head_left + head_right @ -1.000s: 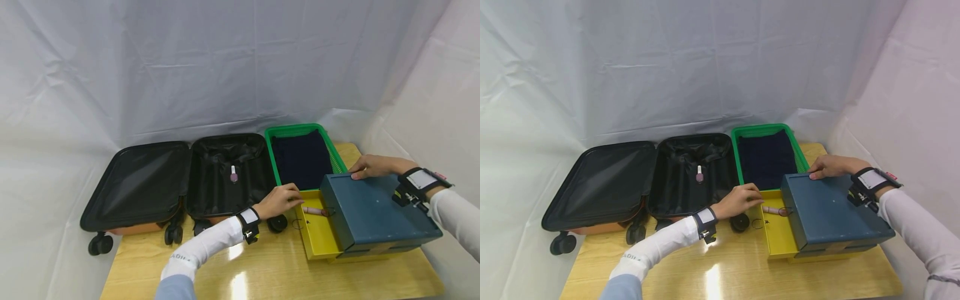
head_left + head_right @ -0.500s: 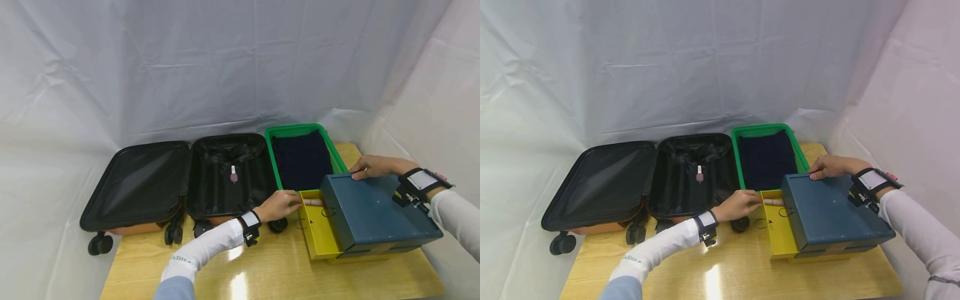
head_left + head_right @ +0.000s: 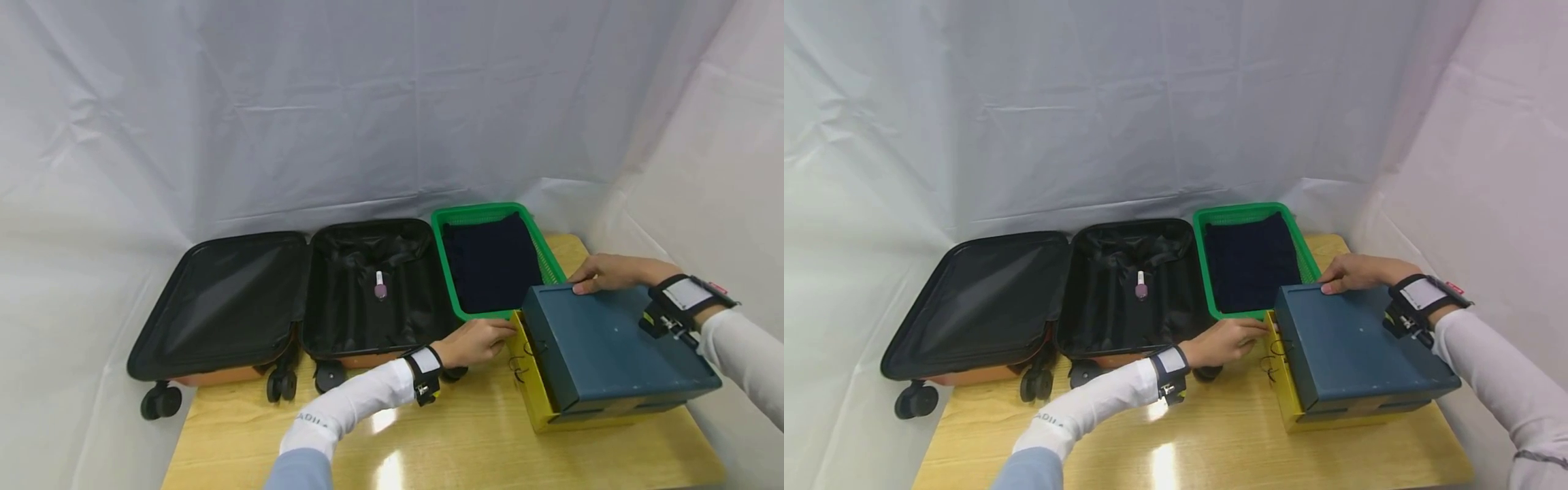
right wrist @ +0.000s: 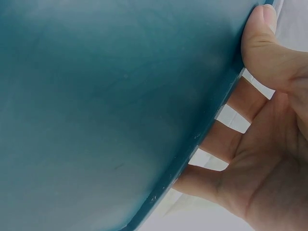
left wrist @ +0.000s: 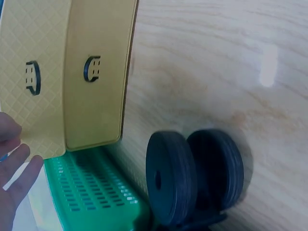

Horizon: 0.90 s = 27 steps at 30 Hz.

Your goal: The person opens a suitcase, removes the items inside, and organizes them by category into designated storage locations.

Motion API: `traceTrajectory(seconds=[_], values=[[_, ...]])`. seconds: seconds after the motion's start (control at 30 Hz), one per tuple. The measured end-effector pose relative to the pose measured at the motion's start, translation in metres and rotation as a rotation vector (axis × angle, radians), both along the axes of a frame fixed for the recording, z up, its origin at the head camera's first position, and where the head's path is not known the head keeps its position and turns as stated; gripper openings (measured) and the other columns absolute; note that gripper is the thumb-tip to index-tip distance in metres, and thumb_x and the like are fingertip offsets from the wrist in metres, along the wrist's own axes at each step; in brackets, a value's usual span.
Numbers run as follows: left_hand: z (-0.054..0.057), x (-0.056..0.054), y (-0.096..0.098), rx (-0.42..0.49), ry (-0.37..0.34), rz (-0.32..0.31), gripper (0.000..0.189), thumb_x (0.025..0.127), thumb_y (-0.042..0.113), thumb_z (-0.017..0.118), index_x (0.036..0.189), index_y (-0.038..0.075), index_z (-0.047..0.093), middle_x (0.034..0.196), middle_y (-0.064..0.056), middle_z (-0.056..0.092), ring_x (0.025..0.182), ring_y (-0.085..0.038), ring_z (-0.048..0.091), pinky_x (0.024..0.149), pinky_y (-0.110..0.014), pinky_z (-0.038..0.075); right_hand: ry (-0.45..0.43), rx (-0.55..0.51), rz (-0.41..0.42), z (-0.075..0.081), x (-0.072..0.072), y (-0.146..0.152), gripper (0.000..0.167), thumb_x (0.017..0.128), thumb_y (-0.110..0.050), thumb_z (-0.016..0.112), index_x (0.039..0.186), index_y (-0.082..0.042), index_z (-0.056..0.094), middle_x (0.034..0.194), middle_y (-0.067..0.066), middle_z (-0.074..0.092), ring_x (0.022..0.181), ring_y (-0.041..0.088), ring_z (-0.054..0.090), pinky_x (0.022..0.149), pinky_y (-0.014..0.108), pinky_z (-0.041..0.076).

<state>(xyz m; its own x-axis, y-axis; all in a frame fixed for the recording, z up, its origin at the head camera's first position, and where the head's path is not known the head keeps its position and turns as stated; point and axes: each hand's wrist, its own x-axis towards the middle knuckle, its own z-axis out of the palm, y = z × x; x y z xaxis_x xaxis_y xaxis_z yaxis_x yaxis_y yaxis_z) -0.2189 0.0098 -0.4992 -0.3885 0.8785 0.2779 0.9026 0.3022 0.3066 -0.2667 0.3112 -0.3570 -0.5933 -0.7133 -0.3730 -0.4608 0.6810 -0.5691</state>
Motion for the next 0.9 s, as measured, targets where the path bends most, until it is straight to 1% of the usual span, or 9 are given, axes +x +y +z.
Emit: traceTrajectory(seconds=[0.03,0.13,0.27,0.33,0.43,0.5,0.57,0.8,0.9], values=[[-0.001,0.001,0.002,-0.006,0.000,-0.005,0.033,0.098,0.002,0.053,0.129,0.004,0.064,0.134,-0.008,0.060,0.105,-0.011,0.064,0.078,-0.011,0.043,0.004,-0.002,0.007,0.000,0.000,0.000,0.027,0.100,-0.012,0.057,0.119,0.002,0.070,0.103,0.005,0.073,0.084,0.008,0.065,0.076,0.029,0.052],[-0.004,0.004,0.007,-0.016,-0.006,-0.015,0.036,0.098,0.003,0.054,0.133,0.004,0.061,0.139,-0.009,0.057,0.087,-0.006,0.063,0.070,-0.010,0.039,0.008,-0.008,0.011,-0.001,0.001,0.002,0.027,0.100,-0.012,0.057,0.119,0.002,0.070,0.103,0.004,0.073,0.084,0.007,0.065,0.075,0.029,0.052],[-0.006,0.008,0.007,-0.023,-0.022,-0.027,0.039,0.099,0.005,0.055,0.138,0.004,0.057,0.144,-0.010,0.053,0.062,-0.003,0.052,0.061,-0.012,0.034,0.011,-0.006,0.013,-0.001,0.001,0.002,0.027,0.100,-0.013,0.057,0.119,0.001,0.070,0.104,0.005,0.073,0.086,0.009,0.066,0.076,0.030,0.052],[-0.008,0.009,0.005,-0.029,-0.019,-0.031,0.040,0.099,0.007,0.055,0.140,0.004,0.055,0.146,-0.011,0.050,0.060,-0.004,0.051,0.061,-0.011,0.036,0.019,-0.006,0.017,-0.001,0.001,0.002,0.027,0.100,-0.013,0.057,0.119,0.001,0.070,0.104,0.006,0.073,0.087,0.010,0.067,0.077,0.031,0.053],[-0.017,0.010,0.001,-0.038,0.015,-0.032,0.041,0.100,0.008,0.055,0.141,0.004,0.054,0.145,-0.010,0.051,0.088,-0.008,0.063,0.081,-0.012,0.043,0.027,-0.001,0.011,0.000,0.002,0.002,0.028,0.100,-0.014,0.057,0.119,0.001,0.070,0.106,0.007,0.073,0.090,0.012,0.068,0.079,0.032,0.053],[-0.024,0.011,-0.001,-0.044,0.046,-0.036,0.040,0.099,0.007,0.055,0.139,0.004,0.055,0.143,-0.010,0.053,0.111,-0.014,0.060,0.095,-0.017,0.041,0.029,0.006,0.004,0.000,0.003,0.002,0.028,0.100,-0.015,0.058,0.120,0.001,0.070,0.107,0.008,0.072,0.092,0.013,0.068,0.080,0.032,0.053],[-0.030,0.012,-0.003,-0.059,0.065,-0.054,0.039,0.099,0.006,0.054,0.138,0.004,0.056,0.141,-0.010,0.054,0.128,-0.020,0.050,0.105,-0.023,0.036,0.022,0.011,-0.009,0.000,0.004,0.002,0.029,0.100,-0.015,0.058,0.121,0.001,0.070,0.108,0.008,0.072,0.093,0.013,0.068,0.081,0.032,0.053],[-0.038,0.019,-0.002,-0.221,0.083,-0.155,0.034,0.103,0.014,0.049,0.134,0.013,0.061,0.142,-0.003,0.052,0.132,-0.015,0.044,0.110,-0.024,0.029,0.021,0.020,-0.023,0.001,0.004,0.000,0.031,0.099,-0.015,0.059,0.122,0.003,0.068,0.108,0.009,0.072,0.093,0.016,0.069,0.080,0.032,0.053],[-0.042,0.021,0.000,-0.293,0.088,-0.182,0.035,0.103,0.017,0.049,0.136,0.015,0.060,0.145,0.000,0.050,0.134,-0.013,0.042,0.111,-0.027,0.030,0.024,0.021,-0.027,0.000,0.003,0.000,0.031,0.099,-0.016,0.059,0.122,0.003,0.068,0.109,0.010,0.072,0.093,0.016,0.068,0.080,0.032,0.053]])
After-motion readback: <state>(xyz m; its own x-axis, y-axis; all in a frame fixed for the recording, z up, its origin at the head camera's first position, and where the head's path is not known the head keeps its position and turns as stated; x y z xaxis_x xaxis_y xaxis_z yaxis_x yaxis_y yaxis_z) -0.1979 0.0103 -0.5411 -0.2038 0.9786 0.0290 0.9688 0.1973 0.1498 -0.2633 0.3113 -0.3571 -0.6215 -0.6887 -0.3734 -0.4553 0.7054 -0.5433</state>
